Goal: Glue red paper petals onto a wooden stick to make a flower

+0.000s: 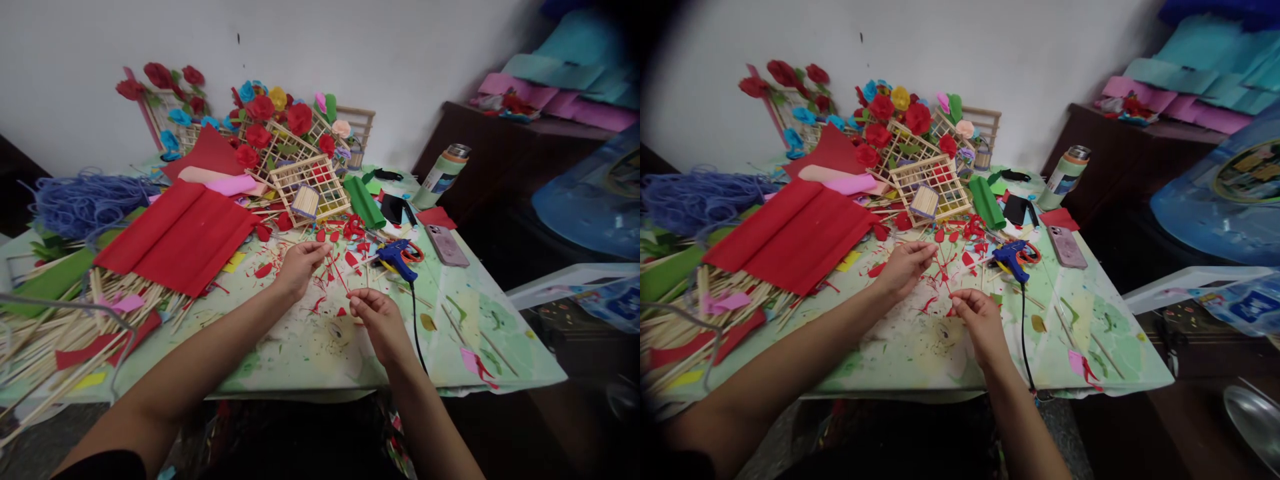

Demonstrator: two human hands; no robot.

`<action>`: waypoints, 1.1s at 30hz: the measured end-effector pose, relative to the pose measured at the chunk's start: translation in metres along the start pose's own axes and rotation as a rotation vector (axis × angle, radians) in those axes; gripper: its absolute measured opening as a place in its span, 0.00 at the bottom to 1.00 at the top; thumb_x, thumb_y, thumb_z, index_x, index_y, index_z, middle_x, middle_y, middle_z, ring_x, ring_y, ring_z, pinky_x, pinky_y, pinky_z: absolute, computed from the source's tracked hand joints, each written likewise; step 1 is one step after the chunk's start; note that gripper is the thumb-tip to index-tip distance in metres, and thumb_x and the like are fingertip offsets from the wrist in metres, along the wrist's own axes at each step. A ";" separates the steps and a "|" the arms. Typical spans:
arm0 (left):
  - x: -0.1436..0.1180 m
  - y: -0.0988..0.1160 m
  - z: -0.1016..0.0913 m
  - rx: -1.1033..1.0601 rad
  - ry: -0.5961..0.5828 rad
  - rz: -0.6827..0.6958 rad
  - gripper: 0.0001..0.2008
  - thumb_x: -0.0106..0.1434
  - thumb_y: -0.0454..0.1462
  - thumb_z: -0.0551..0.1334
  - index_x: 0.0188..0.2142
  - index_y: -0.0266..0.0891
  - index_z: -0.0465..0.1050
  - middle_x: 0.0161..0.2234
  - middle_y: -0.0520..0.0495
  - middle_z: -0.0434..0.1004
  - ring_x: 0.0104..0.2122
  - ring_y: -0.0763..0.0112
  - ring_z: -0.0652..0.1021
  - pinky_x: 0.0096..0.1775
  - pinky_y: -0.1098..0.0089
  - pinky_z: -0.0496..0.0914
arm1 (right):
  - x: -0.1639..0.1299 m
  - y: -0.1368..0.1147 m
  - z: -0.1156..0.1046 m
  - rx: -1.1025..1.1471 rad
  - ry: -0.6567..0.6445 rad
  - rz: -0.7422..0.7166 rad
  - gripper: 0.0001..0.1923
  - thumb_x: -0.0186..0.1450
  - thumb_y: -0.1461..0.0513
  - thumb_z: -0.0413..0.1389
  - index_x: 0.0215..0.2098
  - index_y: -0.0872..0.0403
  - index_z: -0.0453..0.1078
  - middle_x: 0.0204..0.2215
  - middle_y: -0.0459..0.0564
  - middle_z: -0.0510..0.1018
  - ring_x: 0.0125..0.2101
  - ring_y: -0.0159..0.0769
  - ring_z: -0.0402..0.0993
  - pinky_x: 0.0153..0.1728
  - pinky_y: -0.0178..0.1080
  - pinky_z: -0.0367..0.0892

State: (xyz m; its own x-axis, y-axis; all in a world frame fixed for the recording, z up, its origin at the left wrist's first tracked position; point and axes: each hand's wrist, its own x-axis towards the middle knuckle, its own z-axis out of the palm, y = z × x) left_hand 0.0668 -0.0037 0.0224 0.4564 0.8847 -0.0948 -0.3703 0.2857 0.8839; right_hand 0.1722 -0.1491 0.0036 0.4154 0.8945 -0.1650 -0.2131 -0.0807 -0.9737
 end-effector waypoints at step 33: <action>-0.044 -0.005 -0.032 0.648 -0.491 0.141 0.16 0.60 0.44 0.59 0.21 0.37 0.73 0.26 0.46 0.74 0.30 0.71 0.73 0.35 0.70 0.65 | 0.019 0.000 0.012 -0.195 0.076 -0.131 0.11 0.55 0.54 0.60 0.30 0.54 0.76 0.15 0.42 0.69 0.20 0.31 0.63 0.27 0.36 0.61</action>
State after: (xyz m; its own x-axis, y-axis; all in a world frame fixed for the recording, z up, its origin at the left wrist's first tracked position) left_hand 0.0228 -0.0326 0.0071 0.7977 0.5919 0.1152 0.0207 -0.2178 0.9758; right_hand 0.1693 -0.1271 0.0024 0.4949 0.8680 -0.0397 0.0187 -0.0563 -0.9982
